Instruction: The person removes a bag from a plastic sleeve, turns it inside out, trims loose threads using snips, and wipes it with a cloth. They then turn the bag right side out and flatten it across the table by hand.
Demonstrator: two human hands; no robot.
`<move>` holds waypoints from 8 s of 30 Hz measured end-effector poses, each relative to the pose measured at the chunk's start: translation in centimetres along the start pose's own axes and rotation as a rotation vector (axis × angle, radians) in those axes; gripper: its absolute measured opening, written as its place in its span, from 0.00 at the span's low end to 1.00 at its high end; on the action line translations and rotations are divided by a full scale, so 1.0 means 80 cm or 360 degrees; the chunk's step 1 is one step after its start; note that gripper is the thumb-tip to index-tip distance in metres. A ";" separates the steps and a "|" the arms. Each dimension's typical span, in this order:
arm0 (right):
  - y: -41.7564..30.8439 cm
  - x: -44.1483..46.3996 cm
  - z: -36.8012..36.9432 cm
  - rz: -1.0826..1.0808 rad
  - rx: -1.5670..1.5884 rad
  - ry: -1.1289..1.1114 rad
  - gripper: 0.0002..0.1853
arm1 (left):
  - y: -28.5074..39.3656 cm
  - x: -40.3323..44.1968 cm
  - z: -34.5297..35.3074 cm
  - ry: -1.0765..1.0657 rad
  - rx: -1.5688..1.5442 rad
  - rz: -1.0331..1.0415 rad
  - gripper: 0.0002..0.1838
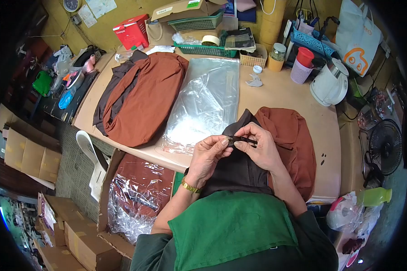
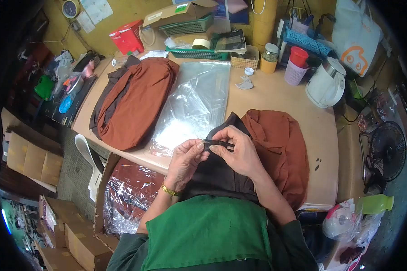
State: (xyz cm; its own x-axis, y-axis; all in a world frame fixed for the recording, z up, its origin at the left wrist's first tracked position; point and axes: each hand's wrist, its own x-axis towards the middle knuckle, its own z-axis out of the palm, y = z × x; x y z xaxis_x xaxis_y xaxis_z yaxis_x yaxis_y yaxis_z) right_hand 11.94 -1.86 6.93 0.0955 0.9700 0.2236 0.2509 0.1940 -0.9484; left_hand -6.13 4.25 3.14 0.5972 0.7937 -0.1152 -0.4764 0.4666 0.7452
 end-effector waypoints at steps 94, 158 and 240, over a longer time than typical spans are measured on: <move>0.108 0.023 -0.020 0.0382 -0.0865 0.0213 0.16 | -0.008 0.049 -0.106 0.0179 0.1004 0.0034 0.15; 0.114 0.052 -0.015 0.0409 -0.0741 0.0200 0.11 | -0.016 0.027 -0.031 -0.0075 0.2375 0.0317 0.14; 0.168 0.027 -0.014 0.0107 -0.1077 0.0472 0.11 | -0.103 0.062 -0.044 -0.0163 0.2742 0.1265 0.10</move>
State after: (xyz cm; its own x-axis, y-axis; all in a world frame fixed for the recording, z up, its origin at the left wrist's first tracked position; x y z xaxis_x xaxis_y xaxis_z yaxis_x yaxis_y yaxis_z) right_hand 16.63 2.70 -5.05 0.3636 0.8777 0.3122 0.7651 -0.0902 -0.6376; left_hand -1.49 5.74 -5.87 0.6557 0.5458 0.5217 0.4118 -0.8377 0.3587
